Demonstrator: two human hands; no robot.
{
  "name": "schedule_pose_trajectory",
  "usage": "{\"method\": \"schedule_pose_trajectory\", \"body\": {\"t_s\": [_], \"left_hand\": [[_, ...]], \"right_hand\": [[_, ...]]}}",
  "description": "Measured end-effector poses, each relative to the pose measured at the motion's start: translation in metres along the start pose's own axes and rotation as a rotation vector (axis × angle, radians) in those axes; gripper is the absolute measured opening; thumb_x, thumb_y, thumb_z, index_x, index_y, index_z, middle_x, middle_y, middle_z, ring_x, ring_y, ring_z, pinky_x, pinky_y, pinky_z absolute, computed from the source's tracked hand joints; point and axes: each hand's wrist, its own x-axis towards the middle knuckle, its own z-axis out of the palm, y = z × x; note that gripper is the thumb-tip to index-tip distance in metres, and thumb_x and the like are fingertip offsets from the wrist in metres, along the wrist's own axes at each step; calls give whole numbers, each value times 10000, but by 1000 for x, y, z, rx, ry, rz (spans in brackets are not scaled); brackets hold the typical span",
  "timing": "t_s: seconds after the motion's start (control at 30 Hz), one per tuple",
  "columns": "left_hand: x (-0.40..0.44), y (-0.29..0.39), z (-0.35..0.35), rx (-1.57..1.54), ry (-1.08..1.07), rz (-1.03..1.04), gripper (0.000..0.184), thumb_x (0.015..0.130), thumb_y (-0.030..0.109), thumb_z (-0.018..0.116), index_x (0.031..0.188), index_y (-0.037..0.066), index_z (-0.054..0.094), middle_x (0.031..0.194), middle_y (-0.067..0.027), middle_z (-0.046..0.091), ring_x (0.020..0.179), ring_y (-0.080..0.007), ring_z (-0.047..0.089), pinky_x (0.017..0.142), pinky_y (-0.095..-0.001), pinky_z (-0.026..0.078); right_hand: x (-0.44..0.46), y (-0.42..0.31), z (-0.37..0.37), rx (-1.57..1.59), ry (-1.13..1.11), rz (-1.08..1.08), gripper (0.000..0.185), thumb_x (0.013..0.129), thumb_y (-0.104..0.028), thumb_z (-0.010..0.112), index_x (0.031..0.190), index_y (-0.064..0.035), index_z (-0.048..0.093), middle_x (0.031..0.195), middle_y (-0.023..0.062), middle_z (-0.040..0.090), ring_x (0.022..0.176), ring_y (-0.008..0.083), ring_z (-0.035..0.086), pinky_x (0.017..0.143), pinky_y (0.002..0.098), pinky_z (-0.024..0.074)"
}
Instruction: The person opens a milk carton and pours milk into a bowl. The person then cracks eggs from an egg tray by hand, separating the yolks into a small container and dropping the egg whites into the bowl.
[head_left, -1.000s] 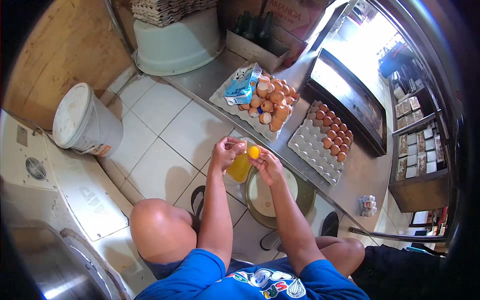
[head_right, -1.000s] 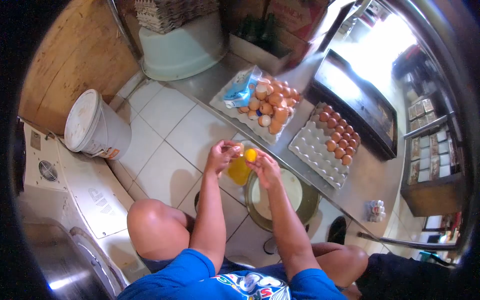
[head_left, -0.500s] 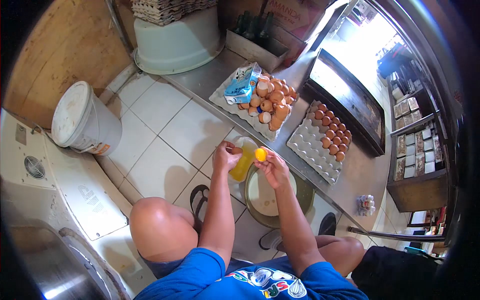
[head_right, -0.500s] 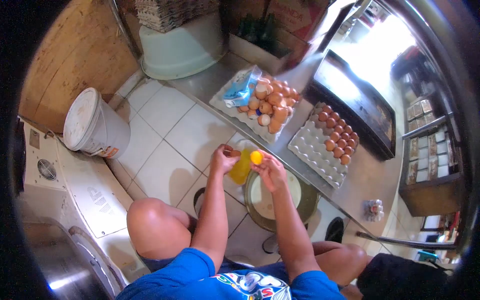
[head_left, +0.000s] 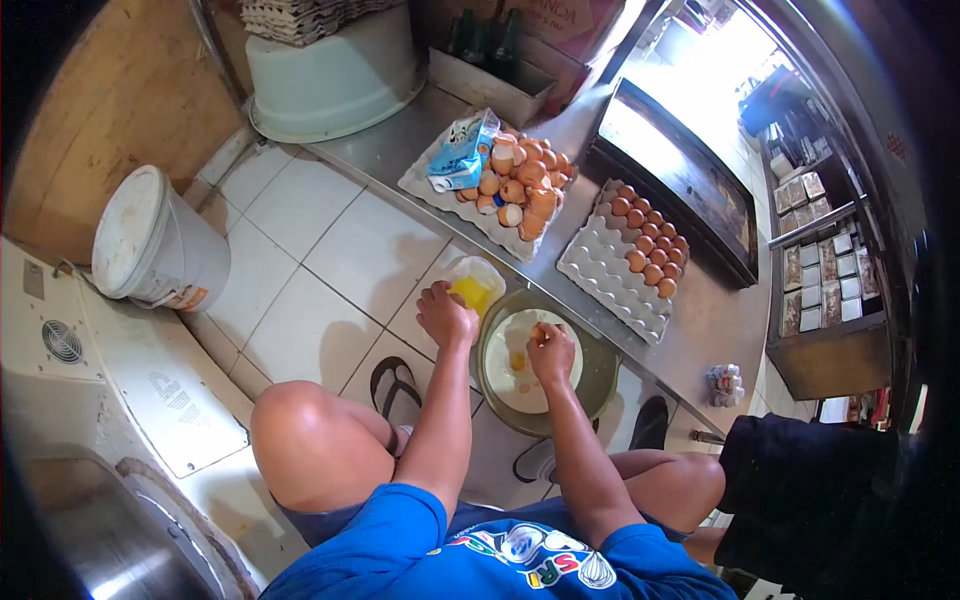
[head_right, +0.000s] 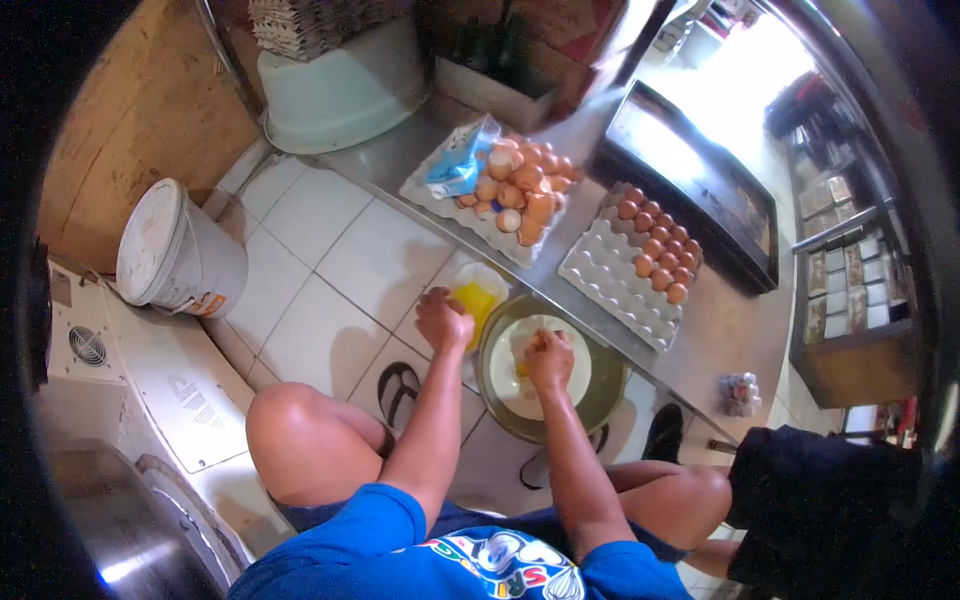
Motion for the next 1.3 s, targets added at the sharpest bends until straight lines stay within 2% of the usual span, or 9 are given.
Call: {"method": "schedule_pose_trajectory", "body": {"t_s": [0.13, 0.27, 0.33, 0.43, 0.63, 0.77, 0.97, 1.1, 1.3], "left_hand": [[11, 18, -22, -283, -212, -133, 323, 681, 125, 706, 985, 105, 601, 827, -78, 670, 719, -283, 638, 640, -375, 518], [24, 35, -37, -1131, -788, -329, 359, 674, 73, 762, 1001, 79, 614, 843, -59, 666, 770, -224, 634, 685, -326, 519], [20, 48, -33, -1051, -807, -210, 342, 656, 70, 804, 945, 58, 622, 841, -72, 694, 702, -189, 650, 644, -258, 522], [21, 72, -58, -864, -731, 38, 366, 688, 102, 789, 1007, 51, 619, 911, -73, 678, 767, -199, 637, 679, -284, 516], [38, 77, -70, -990, -441, 76, 436, 715, 127, 775, 1110, 42, 609, 1032, -95, 651, 888, -192, 605, 781, -304, 509], [50, 56, -62, -984, -347, -113, 437, 753, 152, 751, 1149, 50, 595, 1092, -102, 632, 910, -193, 592, 801, -312, 503], [54, 47, -50, -984, -357, -150, 408, 783, 138, 729, 1155, 45, 588, 1096, -103, 628, 899, -193, 597, 798, -305, 505], [54, 51, -46, -1039, -394, -220, 434, 775, 188, 735, 1155, 52, 575, 1069, -81, 630, 873, -189, 598, 706, -300, 495], [48, 57, -44, -1118, -469, -300, 401, 784, 151, 722, 1148, 46, 590, 1063, -106, 636, 857, -189, 611, 743, -297, 511]], "right_hand": [[7, -16, -10, 536, -3, 168, 172, 870, -70, 599, 995, 17, 679, 897, 112, 670, 689, 154, 634, 614, 247, 537], [28, -49, -26, 1341, -223, 421, 205, 869, -78, 624, 1050, 9, 660, 877, 106, 668, 679, 149, 629, 599, 234, 525], [43, -59, -31, 1366, -255, 420, 212, 870, -71, 622, 1063, 9, 653, 877, 108, 668, 679, 153, 629, 599, 235, 525], [63, -73, -35, 1434, -358, 443, 237, 873, -51, 616, 1101, 9, 629, 877, 114, 667, 679, 167, 629, 599, 239, 526], [125, -115, -44, 1031, -199, 113, 238, 804, -89, 675, 1023, -1, 644, 800, 88, 647, 619, 141, 587, 530, 237, 485], [197, -175, -53, 690, 37, -253, 262, 763, -118, 726, 986, 2, 659, 766, 59, 631, 604, 124, 544, 531, 227, 460], [254, -233, -42, 634, -21, -57, 319, 789, -171, 744, 1056, -16, 665, 827, 64, 638, 633, 114, 545, 549, 232, 460], [278, -203, -27, 665, 47, -129, 310, 817, -185, 725, 1083, -36, 667, 846, 62, 641, 642, 113, 544, 571, 223, 458], [231, -161, -50, 704, 186, -358, 244, 821, -139, 693, 1044, -41, 676, 856, 60, 661, 649, 125, 550, 581, 229, 457]]}}
